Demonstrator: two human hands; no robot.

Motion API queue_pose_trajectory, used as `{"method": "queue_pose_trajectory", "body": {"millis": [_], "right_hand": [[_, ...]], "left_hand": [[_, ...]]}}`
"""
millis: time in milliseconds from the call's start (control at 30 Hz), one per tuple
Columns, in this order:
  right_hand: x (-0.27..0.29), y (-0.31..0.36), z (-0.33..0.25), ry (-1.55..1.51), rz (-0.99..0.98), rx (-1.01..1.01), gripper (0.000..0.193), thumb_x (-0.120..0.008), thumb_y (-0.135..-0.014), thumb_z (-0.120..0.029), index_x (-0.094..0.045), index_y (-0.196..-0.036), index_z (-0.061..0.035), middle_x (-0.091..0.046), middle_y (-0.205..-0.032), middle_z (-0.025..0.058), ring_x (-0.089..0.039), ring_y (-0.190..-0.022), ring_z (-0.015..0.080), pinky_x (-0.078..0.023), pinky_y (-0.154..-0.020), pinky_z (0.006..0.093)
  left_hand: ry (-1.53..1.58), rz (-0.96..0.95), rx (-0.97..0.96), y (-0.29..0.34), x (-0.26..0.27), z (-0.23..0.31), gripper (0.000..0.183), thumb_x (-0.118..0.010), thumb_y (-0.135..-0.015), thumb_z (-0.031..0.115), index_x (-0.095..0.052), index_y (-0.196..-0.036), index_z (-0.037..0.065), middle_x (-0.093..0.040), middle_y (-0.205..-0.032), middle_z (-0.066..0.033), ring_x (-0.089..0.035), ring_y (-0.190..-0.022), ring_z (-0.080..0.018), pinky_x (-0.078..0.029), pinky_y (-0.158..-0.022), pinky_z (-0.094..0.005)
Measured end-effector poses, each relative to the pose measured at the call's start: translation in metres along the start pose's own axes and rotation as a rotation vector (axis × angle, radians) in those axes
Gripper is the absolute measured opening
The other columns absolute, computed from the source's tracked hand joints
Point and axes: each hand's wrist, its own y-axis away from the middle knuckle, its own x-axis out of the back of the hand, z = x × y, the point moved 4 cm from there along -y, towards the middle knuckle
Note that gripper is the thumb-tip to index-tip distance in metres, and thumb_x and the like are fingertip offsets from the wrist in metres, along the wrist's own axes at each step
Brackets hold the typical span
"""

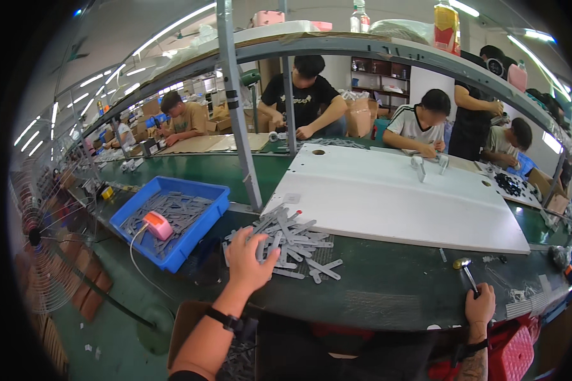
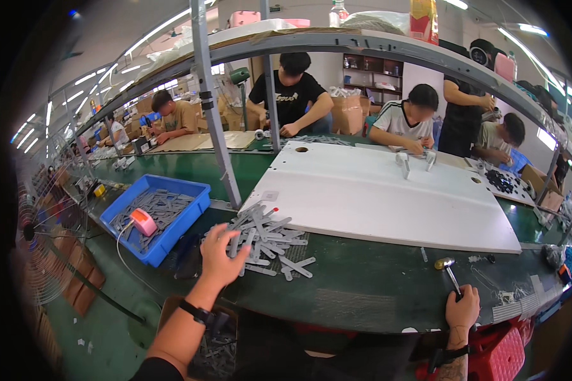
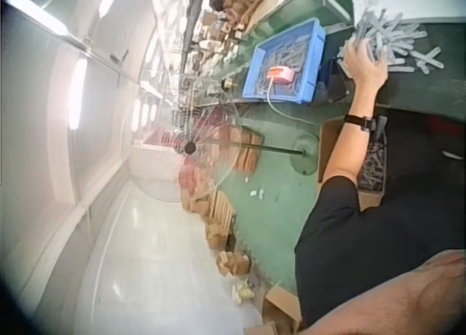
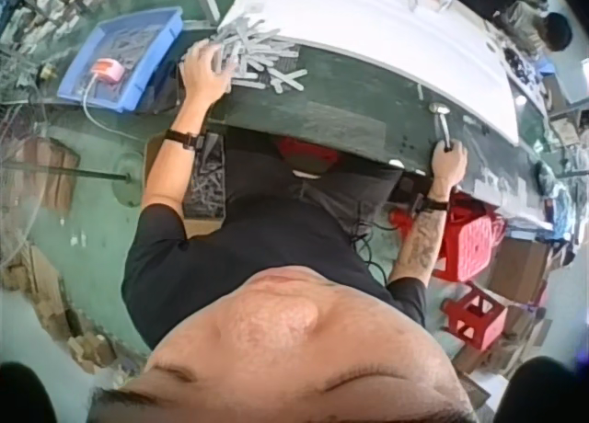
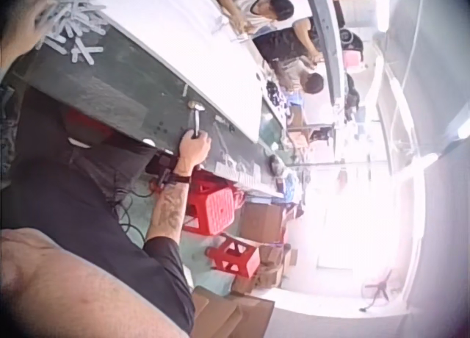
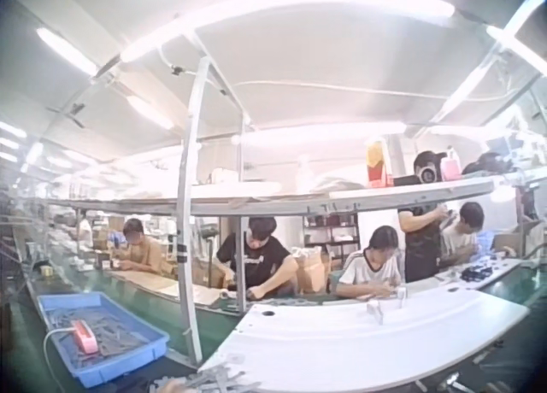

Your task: Assembling and testing portable fans at a factory workbench using a hammer and assembly tools.

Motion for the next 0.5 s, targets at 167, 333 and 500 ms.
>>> {"method": "queue_pose_trajectory", "body": {"millis": [167, 333, 500], "right_hand": [[-0.001, 0.0, -0.001, 0.0, 0.008, -0.002, 0.019, -0.076, -0.09, -0.022, -0.069, -0.101, -0.0072, -0.068, -0.104, 0.0137, -0.069, -0.103, 0.0403, -0.056, -0.087, 0.0527], [0.001, 0.002, -0.001, -0.018, -0.025, -0.035, 0.02, -0.076, -0.09, -0.023, -0.069, -0.101, -0.0076, -0.068, -0.104, 0.0126, -0.07, -0.103, 0.0395, -0.056, -0.086, 0.0523], [0.003, -0.003, -0.006, -0.02, -0.041, -0.036, 0.022, -0.077, -0.089, -0.023, -0.067, -0.101, -0.0073, -0.067, -0.104, 0.0124, -0.07, -0.103, 0.0394, -0.057, -0.086, 0.0527]], "left_hand": [[0.307, -0.359, 0.095, -0.104, -0.046, -0.007, 0.061, -0.087, -0.093, 0.048, -0.072, -0.138, 0.01, -0.061, -0.152, -0.0248, -0.057, -0.142, -0.0456, -0.045, -0.119, -0.0547], [-0.118, -0.665, 0.258, -0.122, -0.111, -0.024, 0.086, -0.063, -0.1, 0.078, -0.056, -0.166, 0.024, -0.047, -0.173, -0.0189, -0.041, -0.16, -0.0472, -0.036, -0.128, -0.0621], [-0.051, -0.541, 0.153, -0.103, -0.112, -0.04, 0.073, -0.071, -0.101, 0.066, -0.068, -0.155, 0.017, -0.068, -0.152, -0.0176, -0.065, -0.139, -0.0366, -0.049, -0.119, -0.0457]]}}
